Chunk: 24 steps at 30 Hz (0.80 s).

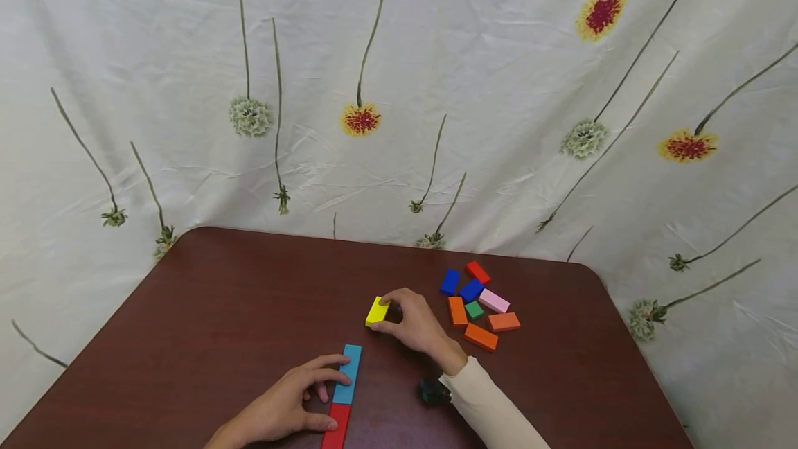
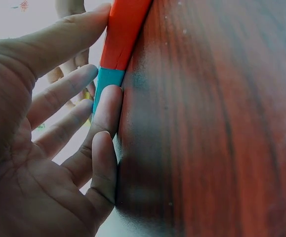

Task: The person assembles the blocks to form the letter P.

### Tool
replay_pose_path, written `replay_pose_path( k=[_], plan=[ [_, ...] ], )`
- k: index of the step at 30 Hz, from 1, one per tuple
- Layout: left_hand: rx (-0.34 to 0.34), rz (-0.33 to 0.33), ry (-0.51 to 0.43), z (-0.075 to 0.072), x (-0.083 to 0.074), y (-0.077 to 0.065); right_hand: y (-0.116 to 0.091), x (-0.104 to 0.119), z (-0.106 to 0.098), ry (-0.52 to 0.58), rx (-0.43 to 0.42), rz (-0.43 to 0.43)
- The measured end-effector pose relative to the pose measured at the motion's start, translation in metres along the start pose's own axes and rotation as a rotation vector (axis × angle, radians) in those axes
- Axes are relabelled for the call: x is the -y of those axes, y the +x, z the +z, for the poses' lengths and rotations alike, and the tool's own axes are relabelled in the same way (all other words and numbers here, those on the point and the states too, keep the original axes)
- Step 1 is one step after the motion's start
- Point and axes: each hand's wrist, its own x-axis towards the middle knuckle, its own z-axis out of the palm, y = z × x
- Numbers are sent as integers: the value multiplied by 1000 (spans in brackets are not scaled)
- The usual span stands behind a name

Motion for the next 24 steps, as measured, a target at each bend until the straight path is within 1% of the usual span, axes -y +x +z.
replay_pose_path(
  k=[3, 13, 24],
  plan=[
    [1, 0, 2, 0, 0, 0, 2, 4, 5, -4, 16, -24],
    [-16, 13, 20, 0, -2, -2, 2, 15, 19, -16, 72, -53],
    [-8, 21, 21, 0, -1, -2, 0, 18, 21, -48, 110, -64]
  ],
)
